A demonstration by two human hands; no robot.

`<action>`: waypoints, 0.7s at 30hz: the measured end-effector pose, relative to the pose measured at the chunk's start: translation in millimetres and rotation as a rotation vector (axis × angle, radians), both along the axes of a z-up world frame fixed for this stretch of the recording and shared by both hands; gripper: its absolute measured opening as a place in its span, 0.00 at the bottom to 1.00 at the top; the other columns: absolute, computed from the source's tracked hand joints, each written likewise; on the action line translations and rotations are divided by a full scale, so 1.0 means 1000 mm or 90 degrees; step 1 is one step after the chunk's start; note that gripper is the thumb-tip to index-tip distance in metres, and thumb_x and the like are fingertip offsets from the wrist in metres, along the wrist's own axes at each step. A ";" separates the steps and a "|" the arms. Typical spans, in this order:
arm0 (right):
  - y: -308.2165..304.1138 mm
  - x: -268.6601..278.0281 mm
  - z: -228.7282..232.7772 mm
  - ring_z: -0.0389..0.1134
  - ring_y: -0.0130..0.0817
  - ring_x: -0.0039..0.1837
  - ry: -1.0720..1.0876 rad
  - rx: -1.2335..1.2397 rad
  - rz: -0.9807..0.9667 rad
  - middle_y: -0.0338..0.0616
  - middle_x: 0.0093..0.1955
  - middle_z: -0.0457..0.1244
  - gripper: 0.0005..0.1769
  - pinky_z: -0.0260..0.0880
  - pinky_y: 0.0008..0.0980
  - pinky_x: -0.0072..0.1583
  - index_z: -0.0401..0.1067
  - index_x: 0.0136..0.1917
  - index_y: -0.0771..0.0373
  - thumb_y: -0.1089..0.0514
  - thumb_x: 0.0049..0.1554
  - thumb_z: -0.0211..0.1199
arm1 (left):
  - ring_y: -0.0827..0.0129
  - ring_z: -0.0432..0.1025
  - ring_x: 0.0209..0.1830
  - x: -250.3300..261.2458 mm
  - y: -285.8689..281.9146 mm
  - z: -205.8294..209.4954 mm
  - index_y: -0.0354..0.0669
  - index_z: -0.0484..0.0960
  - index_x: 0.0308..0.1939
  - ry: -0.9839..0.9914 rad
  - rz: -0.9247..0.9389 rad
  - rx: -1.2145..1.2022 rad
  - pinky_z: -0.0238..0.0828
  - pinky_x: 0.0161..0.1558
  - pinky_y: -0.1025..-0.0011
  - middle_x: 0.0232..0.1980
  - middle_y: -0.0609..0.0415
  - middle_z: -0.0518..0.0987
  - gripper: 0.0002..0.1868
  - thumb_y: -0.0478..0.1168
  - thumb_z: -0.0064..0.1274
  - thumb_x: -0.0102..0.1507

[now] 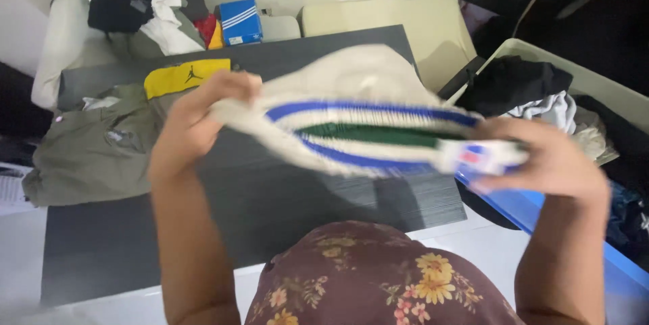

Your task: Folding various items of clothing from a storage bin and stacking them on a table.

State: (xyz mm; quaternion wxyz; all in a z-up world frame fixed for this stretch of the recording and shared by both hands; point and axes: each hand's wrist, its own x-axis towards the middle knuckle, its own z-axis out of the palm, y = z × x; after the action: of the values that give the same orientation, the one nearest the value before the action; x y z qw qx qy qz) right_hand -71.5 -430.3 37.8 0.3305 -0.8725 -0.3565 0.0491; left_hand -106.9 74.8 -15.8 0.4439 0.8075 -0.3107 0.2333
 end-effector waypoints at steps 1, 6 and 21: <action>-0.007 0.002 0.007 0.72 0.41 0.48 0.006 0.081 0.061 0.46 0.46 0.70 0.26 0.73 0.40 0.52 0.74 0.47 0.60 0.54 0.38 0.80 | 0.62 0.71 0.63 -0.004 -0.001 0.003 0.38 0.76 0.52 0.077 -0.104 -0.115 0.65 0.66 0.64 0.57 0.50 0.80 0.10 0.28 0.49 0.67; 0.021 0.028 -0.001 0.67 0.48 0.47 -0.085 -0.013 0.028 0.47 0.44 0.67 0.21 0.67 0.46 0.55 0.75 0.45 0.61 0.52 0.43 0.79 | 0.65 0.74 0.59 0.038 0.000 -0.010 0.43 0.77 0.55 0.315 -0.189 -0.356 0.70 0.63 0.65 0.57 0.57 0.81 0.20 0.27 0.48 0.59; 0.045 -0.007 -0.134 0.75 0.40 0.53 -0.004 -0.454 -0.135 0.37 0.48 0.73 0.10 0.54 0.56 0.75 0.82 0.48 0.44 0.55 0.58 0.61 | 0.54 0.62 0.75 -0.004 -0.019 -0.130 0.75 0.89 0.49 0.296 0.291 0.331 0.50 0.73 0.53 0.73 0.51 0.70 0.19 0.38 0.55 0.62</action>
State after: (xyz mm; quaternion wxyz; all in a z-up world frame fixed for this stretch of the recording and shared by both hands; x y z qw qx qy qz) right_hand -78.8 -385.6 -96.4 0.0078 -0.9650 -0.2256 0.1333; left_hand -111.0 55.5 -145.6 0.2202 0.9720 -0.0633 0.0513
